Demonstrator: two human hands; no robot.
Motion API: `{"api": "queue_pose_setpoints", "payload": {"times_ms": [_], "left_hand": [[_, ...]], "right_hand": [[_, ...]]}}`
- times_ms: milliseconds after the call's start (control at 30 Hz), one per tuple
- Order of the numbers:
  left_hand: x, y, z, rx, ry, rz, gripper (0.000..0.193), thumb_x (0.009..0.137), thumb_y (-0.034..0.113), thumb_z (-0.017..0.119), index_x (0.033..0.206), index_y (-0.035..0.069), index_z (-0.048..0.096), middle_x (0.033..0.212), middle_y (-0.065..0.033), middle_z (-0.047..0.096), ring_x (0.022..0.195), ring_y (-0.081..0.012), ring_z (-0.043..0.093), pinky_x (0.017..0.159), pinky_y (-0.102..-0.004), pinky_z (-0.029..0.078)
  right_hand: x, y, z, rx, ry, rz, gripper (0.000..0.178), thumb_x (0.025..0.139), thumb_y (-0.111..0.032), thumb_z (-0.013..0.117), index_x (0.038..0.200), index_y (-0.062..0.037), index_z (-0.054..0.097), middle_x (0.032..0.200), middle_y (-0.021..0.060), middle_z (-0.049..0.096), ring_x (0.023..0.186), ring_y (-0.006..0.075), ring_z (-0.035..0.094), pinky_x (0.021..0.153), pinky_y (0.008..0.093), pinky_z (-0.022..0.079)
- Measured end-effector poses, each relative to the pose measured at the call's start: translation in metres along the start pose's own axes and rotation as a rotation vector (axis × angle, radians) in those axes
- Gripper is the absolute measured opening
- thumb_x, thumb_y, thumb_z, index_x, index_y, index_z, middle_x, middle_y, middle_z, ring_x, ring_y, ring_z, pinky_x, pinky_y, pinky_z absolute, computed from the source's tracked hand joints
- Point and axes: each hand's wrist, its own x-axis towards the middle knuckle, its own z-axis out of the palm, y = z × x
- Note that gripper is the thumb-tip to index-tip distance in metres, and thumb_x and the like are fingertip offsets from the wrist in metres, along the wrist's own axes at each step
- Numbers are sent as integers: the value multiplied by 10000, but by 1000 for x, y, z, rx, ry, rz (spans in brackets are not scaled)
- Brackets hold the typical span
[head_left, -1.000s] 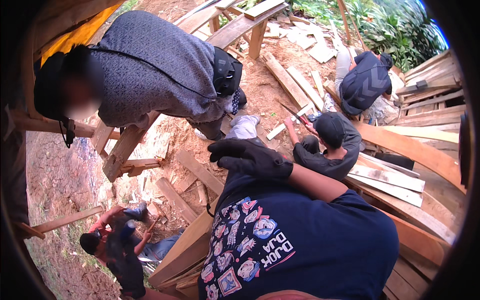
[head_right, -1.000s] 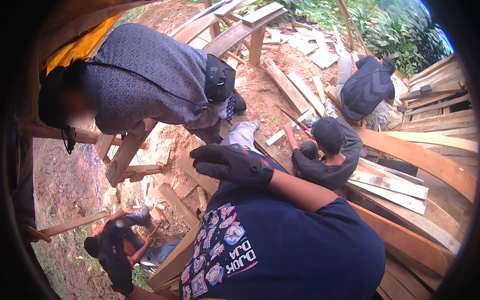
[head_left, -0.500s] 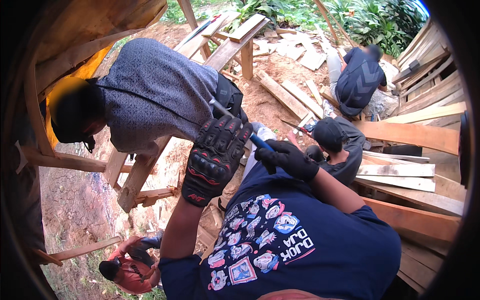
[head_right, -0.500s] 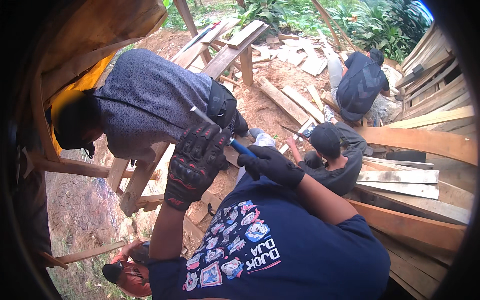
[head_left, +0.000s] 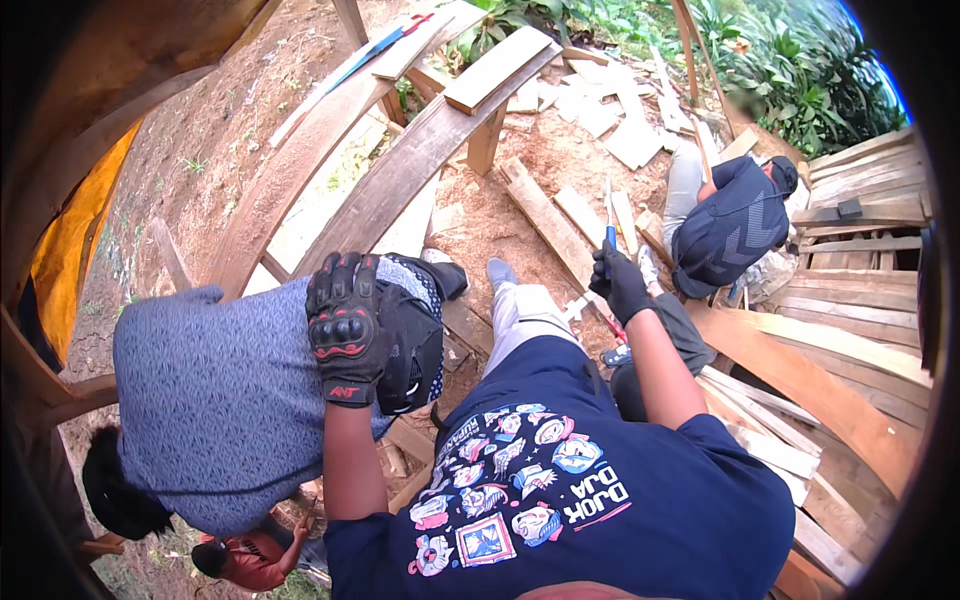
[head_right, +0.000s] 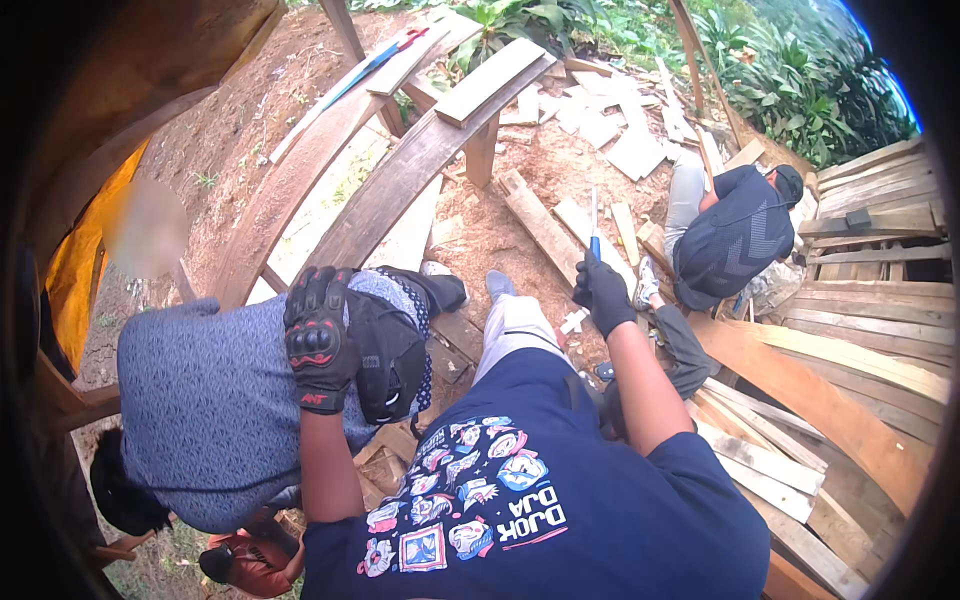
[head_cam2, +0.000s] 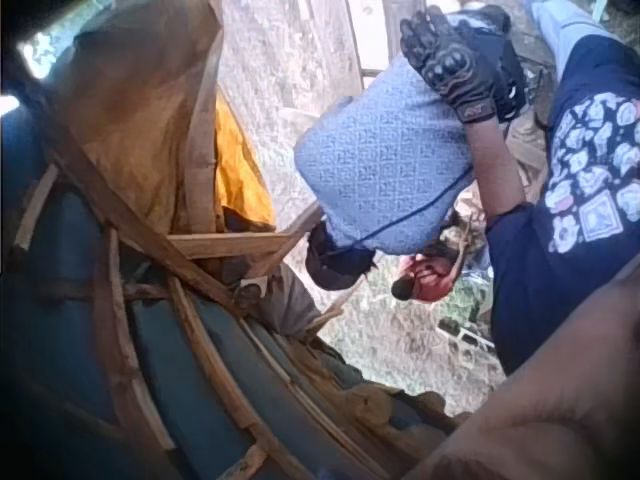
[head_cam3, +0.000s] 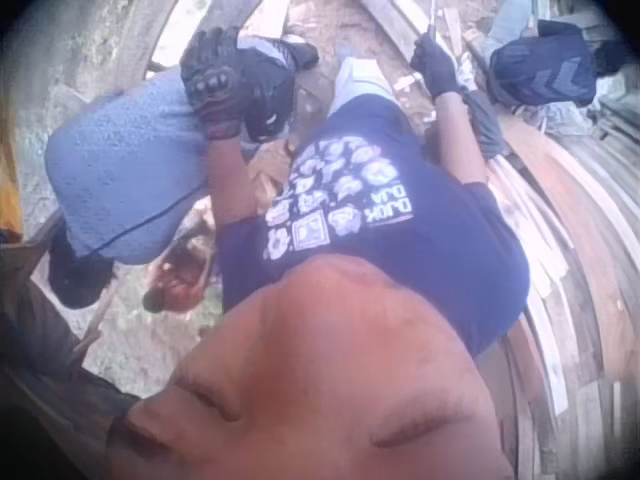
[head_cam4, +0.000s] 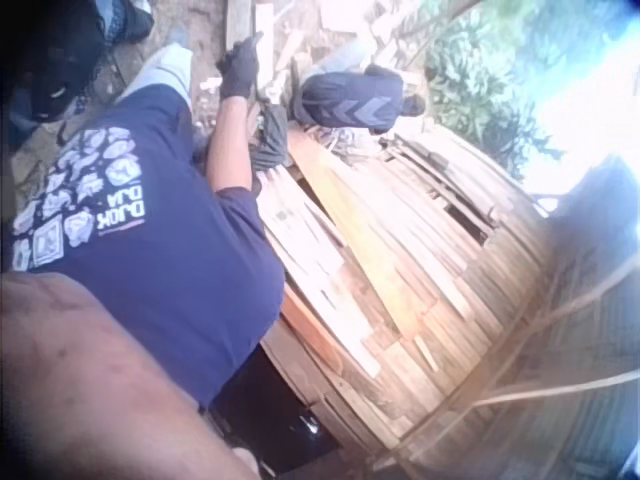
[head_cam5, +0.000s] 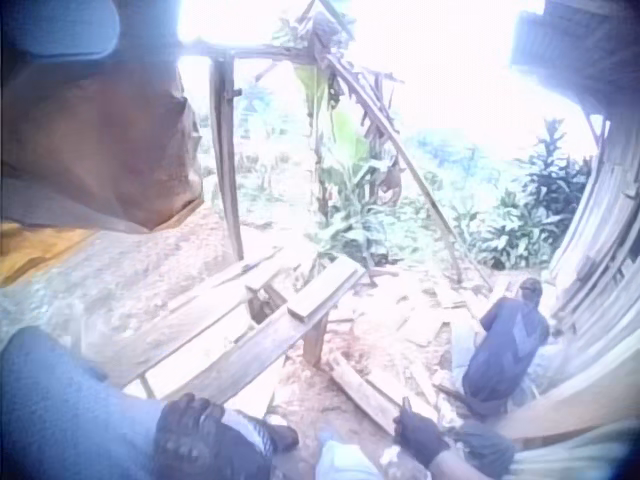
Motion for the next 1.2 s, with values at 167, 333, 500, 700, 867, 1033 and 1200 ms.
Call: {"api": "queue_pose_setpoints", "payload": {"times_ms": [167,333,500,700,867,1033,1200], "left_hand": [[9,-37,60,139,-245,-58,443,1006,380,712,1359,113,733,1386,-139,716,1377,-365,611,1212,-571,419],[36,-12,57,181,-254,-103,372,1020,353,696,1304,120,758,1351,-113,728,1348,-337,625,1210,-572,418],[74,-16,72,73,-293,-251,381,971,373,756,1245,108,774,1229,-138,759,1193,-351,694,1082,-543,508],[196,-6,104,-368,-67,-372,412,985,360,757,1226,26,755,1158,-185,779,1104,-406,722,990,-530,544],[334,42,152,-447,-153,-308,753,953,407,790,1534,-1,537,1401,-255,677,1300,-428,643,1105,-533,507],[457,108,220,-505,-352,-185,983,899,487,822,1622,-40,416,1550,-269,577,1448,-417,550,1208,-488,442],[571,171,315,-329,-349,-216,1109,760,588,902,1575,-20,459,1570,-271,527,1500,-415,478,1227,-557,398]], "right_hand": [[103,-43,-28,-121,249,217,314,1084,-455,687,1002,-157,634,703,-44,550,576,145,514,580,329,469],[137,-67,-69,-283,208,296,324,1067,-369,722,898,-105,639,650,-19,555,493,147,533,476,321,450],[112,-78,-106,-250,356,279,314,1061,-384,717,875,-153,615,649,-14,560,507,144,535,483,323,442],[91,-98,-127,-101,417,302,347,1051,-452,716,873,-180,595,661,-31,485,536,144,479,504,326,384],[120,-116,-143,109,321,217,378,1040,-498,734,889,-191,574,647,-29,453,529,153,459,507,328,372],[212,-192,-127,148,435,155,356,1086,-421,653,853,-156,597,622,-19,495,496,162,495,471,360,394],[377,-315,-109,-147,245,173,368,1078,-442,679,895,-126,641,656,-12,534,531,165,521,494,350,431]]}}
